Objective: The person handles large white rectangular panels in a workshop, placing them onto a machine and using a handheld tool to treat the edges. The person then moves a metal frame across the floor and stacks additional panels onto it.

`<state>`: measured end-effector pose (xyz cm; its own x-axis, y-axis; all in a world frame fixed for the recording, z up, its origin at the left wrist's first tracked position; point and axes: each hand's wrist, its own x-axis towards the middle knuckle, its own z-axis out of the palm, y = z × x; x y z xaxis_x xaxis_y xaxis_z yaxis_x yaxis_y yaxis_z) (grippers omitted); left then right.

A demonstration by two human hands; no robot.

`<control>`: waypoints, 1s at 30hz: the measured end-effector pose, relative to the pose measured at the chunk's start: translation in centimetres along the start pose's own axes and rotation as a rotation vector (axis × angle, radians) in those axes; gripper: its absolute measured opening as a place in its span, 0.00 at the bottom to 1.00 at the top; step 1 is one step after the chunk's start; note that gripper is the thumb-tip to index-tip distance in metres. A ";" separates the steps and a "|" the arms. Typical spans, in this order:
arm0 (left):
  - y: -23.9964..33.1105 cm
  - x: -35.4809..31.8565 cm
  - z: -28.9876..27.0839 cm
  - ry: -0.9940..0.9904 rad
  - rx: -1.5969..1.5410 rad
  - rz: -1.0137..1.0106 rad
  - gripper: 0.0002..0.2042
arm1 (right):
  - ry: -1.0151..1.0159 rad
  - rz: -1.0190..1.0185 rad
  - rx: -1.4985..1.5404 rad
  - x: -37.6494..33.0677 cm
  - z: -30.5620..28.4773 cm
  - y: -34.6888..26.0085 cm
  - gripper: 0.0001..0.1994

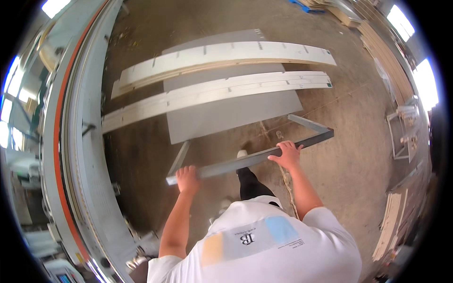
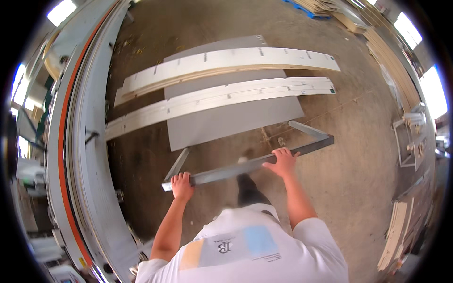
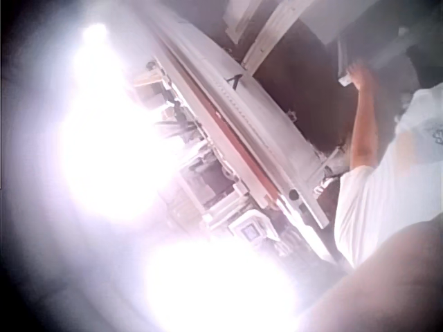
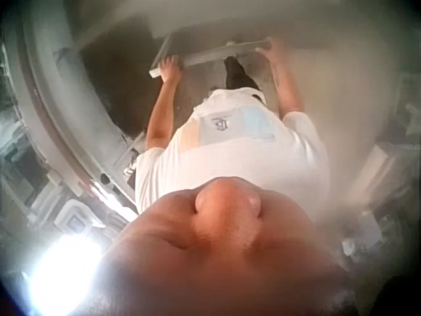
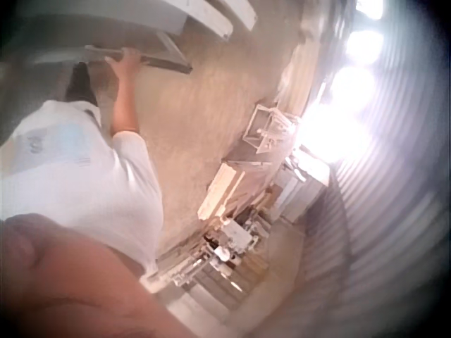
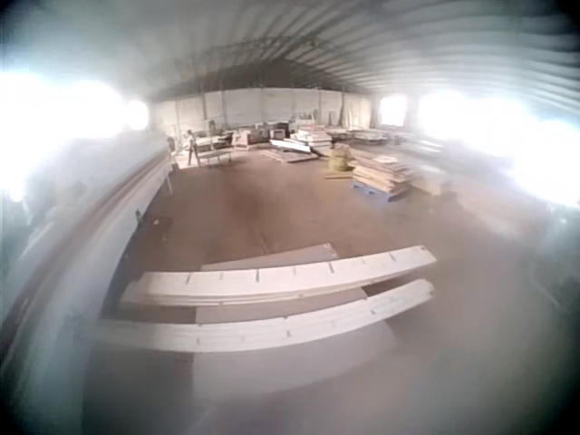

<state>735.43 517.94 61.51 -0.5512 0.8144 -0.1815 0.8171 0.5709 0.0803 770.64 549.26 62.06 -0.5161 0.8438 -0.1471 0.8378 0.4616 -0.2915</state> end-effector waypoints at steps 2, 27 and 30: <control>1.1 -3.3 0.8 0.035 -0.019 0.005 0.21 | -0.004 -0.018 0.006 -3.1 0.7 1.5 0.36; 20.1 -43.6 9.2 0.232 -0.562 0.395 0.31 | 0.527 0.125 0.149 -31.4 7.0 30.0 0.36; 20.2 -48.4 9.1 0.194 -0.694 0.233 0.30 | -0.013 0.408 0.496 -35.0 14.0 28.1 0.40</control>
<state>780.17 489.14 63.00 -0.4498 0.8889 0.0862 0.6576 0.2643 0.7055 809.75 528.88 45.79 -0.1778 0.9200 -0.3492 0.7869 -0.0802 -0.6119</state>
